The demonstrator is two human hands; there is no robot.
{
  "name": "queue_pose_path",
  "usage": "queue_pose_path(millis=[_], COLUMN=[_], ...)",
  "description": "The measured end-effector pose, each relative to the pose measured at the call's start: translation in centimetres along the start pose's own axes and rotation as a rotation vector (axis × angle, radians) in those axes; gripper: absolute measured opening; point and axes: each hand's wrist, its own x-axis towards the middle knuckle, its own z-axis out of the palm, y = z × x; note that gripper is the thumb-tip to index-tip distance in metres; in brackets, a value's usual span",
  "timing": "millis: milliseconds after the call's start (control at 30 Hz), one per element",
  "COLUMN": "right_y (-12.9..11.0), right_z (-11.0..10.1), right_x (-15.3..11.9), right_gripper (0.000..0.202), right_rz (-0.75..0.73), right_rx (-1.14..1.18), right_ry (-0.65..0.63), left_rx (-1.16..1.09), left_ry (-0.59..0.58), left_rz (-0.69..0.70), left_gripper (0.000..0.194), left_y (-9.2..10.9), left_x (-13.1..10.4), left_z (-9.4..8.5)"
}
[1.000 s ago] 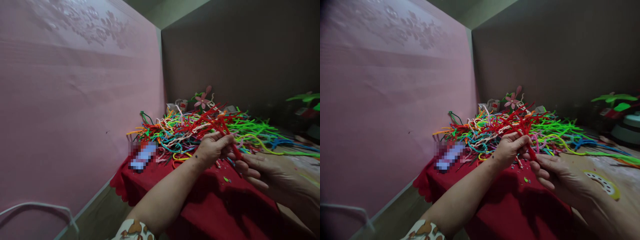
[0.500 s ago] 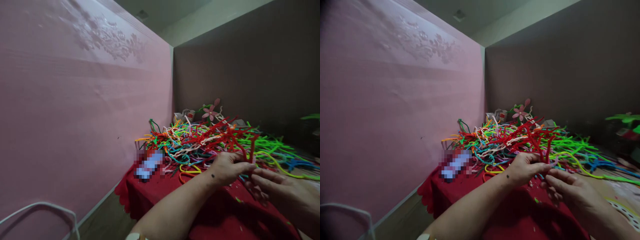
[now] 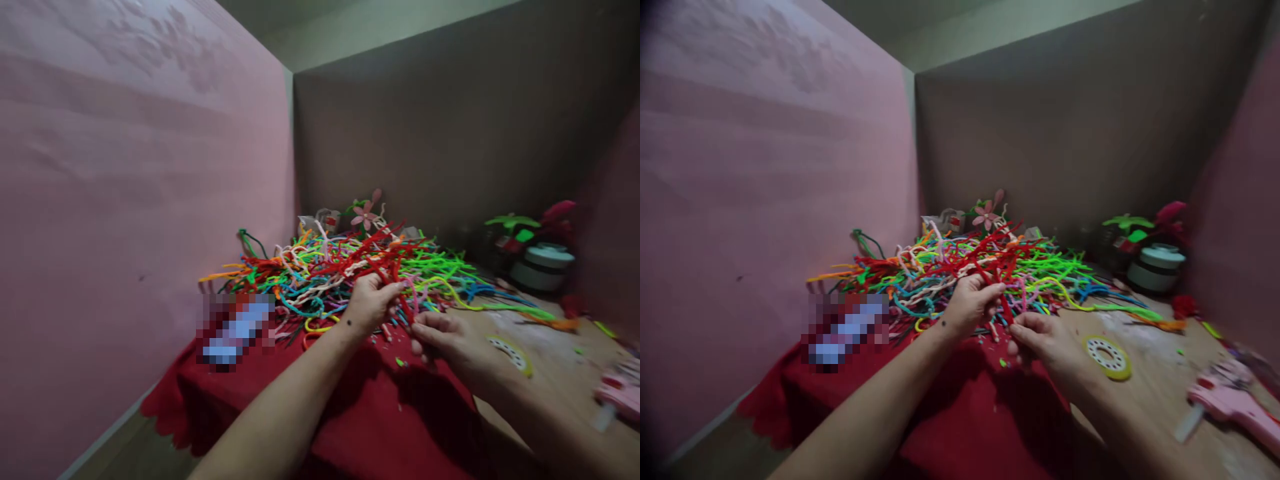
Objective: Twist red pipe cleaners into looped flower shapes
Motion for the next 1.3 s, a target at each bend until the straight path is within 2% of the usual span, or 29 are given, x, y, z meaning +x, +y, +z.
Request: queue_pose_path(millis=[100,233,300,400,467,667,867,1100,1300], right_y=[-0.3,-0.2,0.0,0.4,0.5,0.7,0.9,1.1,1.0], right_z=[0.1,0.2,0.0,-0.4,-0.6,-1.1,-1.4,-1.5,-1.2], right_x=[0.0,0.0,0.1,0.3,0.5,0.6,0.7,1.1,1.1], right_gripper=[0.021,0.021,0.021,0.021,0.021,0.019,0.017,0.012,0.01], right_rz=[-0.049,-0.021,-0.021,-0.038,-0.039,0.017,0.033,0.017,-0.023], right_rx=[0.0,0.092,0.176,0.239,0.269,0.428,0.475,0.518,0.523], right_ry=[0.009,0.042,0.035,0.02,0.016,-0.058,-0.122,-0.019,0.024], left_rx=[-0.017,-0.037,0.007,0.095,0.091,-0.04,0.032,0.096,0.13], left_ry=[0.016,0.033,-0.024,-0.176,-0.221,-0.232,-0.22,-0.254,-0.257], left_rz=[-0.003,0.014,-0.022,-0.107,-0.148,-0.153,-0.111,-0.15,-0.109], left_gripper=[0.023,0.024,0.024,0.025,0.025,0.027,0.028,0.032,0.028], left_y=[0.1,0.1,-0.1,-0.4,-0.7,-1.0,-1.2,-1.7,-1.7], left_x=[0.2,0.3,0.2,0.2,0.1,0.2,0.2,0.0,0.0], left_z=[0.0,-0.1,-0.2,-0.4,-0.5,-0.6,-0.5,-0.3,-0.1])
